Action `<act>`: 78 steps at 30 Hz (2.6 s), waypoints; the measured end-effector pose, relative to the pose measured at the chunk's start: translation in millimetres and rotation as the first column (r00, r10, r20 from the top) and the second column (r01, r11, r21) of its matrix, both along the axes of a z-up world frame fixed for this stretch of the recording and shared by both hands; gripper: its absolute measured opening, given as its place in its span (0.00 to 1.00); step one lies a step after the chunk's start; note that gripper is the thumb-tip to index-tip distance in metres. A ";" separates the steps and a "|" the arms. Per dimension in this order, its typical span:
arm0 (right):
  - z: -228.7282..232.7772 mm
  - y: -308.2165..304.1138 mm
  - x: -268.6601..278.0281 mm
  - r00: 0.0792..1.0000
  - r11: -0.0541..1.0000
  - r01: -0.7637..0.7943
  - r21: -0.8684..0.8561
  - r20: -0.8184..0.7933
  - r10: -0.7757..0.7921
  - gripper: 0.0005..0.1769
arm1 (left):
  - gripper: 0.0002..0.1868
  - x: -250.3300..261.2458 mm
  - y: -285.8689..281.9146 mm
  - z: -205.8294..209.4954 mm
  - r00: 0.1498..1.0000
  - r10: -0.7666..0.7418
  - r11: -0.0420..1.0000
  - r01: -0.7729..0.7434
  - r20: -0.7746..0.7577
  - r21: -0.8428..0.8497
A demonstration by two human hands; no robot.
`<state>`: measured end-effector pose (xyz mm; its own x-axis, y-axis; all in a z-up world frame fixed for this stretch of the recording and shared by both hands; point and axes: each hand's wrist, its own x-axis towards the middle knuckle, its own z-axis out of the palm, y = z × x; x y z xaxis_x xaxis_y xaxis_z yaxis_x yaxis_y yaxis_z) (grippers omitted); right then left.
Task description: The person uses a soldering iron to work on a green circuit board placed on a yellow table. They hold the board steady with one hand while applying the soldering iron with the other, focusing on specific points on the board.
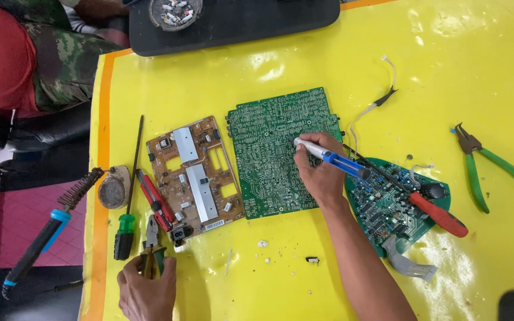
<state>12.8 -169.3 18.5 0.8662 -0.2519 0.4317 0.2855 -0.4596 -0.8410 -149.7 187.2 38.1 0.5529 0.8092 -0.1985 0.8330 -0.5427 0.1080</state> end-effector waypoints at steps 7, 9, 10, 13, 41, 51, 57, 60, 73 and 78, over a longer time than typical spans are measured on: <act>-5.7 -1.1 0.0 0.999 0.999 0.032 -0.028 -0.012 -0.032 0.07 | 0.34 -19.9 -5.4 30.9 0.997 -0.026 0.999 0.028 -0.070 0.018; -5.5 -2.5 0.1 1.000 0.999 0.016 -0.046 0.018 -0.015 0.09 | 0.37 -27.2 -15.3 50.5 0.994 -0.073 0.997 0.075 0.084 -0.017; -6.8 -2.0 0.9 1.000 0.999 0.018 -0.044 0.017 -0.017 0.09 | 0.37 -27.7 -13.6 52.4 0.994 -0.076 0.997 0.077 0.084 -0.015; -6.3 3.2 1.2 0.974 0.984 -0.124 0.126 0.205 0.096 0.13 | 0.35 -17.1 -15.9 57.3 0.879 -0.476 0.867 0.469 0.005 0.169; -5.8 39.1 -14.3 0.776 0.639 -0.504 0.581 -0.021 0.631 0.22 | 0.21 133.6 -178.9 -3.7 0.338 0.154 0.310 0.876 0.928 -0.370; -9.5 -15.4 3.0 0.981 0.969 -0.180 0.168 0.100 0.165 0.20 | 0.06 142.6 -194.9 -30.3 0.026 0.252 0.618 0.765 0.967 -0.181; -16.3 -6.2 -2.6 0.996 0.989 -0.080 0.121 -0.019 0.083 0.14 | 0.10 157.1 -205.8 -68.5 -0.224 0.180 0.677 0.734 0.958 0.045; -24.8 -8.7 -1.2 1.000 0.996 0.010 0.091 -0.003 -0.010 0.10 | 0.13 153.2 -214.5 -37.1 -0.235 0.196 0.678 0.734 0.952 0.041; -22.6 -8.7 3.8 0.998 0.999 -0.015 -0.046 0.061 0.018 0.04 | 0.06 145.7 -203.5 -26.5 0.166 -0.035 0.686 0.721 0.986 -0.097; -25.6 -12.6 7.0 0.994 0.996 0.041 -0.084 0.102 -0.032 0.05 | 0.05 145.9 -199.9 -15.3 0.163 -0.023 0.674 0.731 0.986 -0.105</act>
